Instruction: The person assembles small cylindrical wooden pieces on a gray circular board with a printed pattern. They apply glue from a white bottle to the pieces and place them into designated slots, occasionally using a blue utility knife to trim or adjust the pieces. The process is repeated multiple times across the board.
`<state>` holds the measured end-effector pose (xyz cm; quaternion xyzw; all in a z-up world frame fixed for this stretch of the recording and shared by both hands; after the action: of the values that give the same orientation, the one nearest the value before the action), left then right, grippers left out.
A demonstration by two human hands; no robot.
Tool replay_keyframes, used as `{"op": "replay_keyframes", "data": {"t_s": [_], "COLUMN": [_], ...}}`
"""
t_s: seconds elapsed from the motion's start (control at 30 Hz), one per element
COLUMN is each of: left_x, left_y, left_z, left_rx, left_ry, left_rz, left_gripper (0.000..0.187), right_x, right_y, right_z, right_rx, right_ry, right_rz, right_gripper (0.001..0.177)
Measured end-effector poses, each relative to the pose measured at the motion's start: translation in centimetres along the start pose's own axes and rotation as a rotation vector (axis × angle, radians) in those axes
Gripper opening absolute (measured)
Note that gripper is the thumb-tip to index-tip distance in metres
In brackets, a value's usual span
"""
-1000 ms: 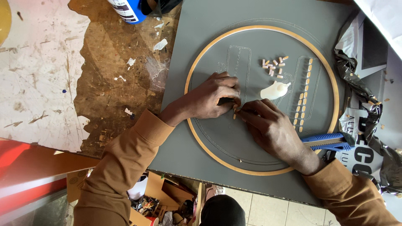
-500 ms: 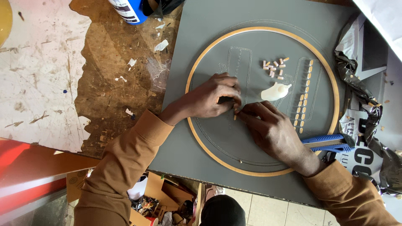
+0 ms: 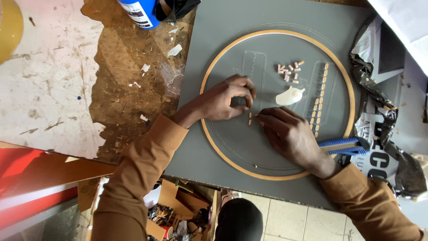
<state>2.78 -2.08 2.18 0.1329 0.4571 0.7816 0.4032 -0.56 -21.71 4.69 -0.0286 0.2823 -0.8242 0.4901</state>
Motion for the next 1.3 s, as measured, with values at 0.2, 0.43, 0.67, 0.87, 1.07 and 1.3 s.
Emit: {"op": "replay_keyframes", "data": {"t_s": [0.2, 0.43, 0.67, 0.87, 1.07, 1.3], "left_x": [0.3, 0.3, -0.2, 0.2, -0.9, 0.4], "left_y": [-0.5, -1.6, -0.9, -1.2, -2.4, -1.3], "left_z": [0.4, -0.5, 0.0, -1.0, 1.3, -1.1], "left_rx": [-0.015, -0.005, -0.012, -0.016, -0.129, -0.102], "left_ry": [0.028, -0.014, -0.013, -0.001, 0.066, -0.008], "left_rz": [0.028, -0.013, 0.008, 0.027, 0.034, 0.014], "left_gripper": [0.011, 0.01, 0.004, 0.004, 0.005, 0.005], "right_x": [-0.5, 0.5, 0.9, 2.2, 0.4, 2.2], "right_y": [-2.3, -5.8, -6.7, -6.2, -3.7, -5.4], "right_z": [0.8, -2.1, -1.5, -2.2, -2.3, -3.6], "right_rx": [0.248, 0.417, 0.181, 0.086, 0.211, 0.196], "right_ry": [-0.034, -0.012, 0.211, 0.107, 0.044, 0.055], "right_rz": [-0.042, -0.172, -0.209, -0.293, -0.241, -0.284], "right_gripper": [0.02, 0.023, 0.03, 0.037, 0.044, 0.044]}}
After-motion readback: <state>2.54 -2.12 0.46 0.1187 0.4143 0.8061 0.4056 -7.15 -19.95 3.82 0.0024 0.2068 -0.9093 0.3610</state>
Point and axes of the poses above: each hand's wrist, its own x-axis away from the middle knuckle, its own z-axis out of the back of the hand, y = z × x, the point moved 4 cm from there along -x, towards the middle knuckle, and after that the axes turned 13 degrees about -y, right-handed, at the moved point
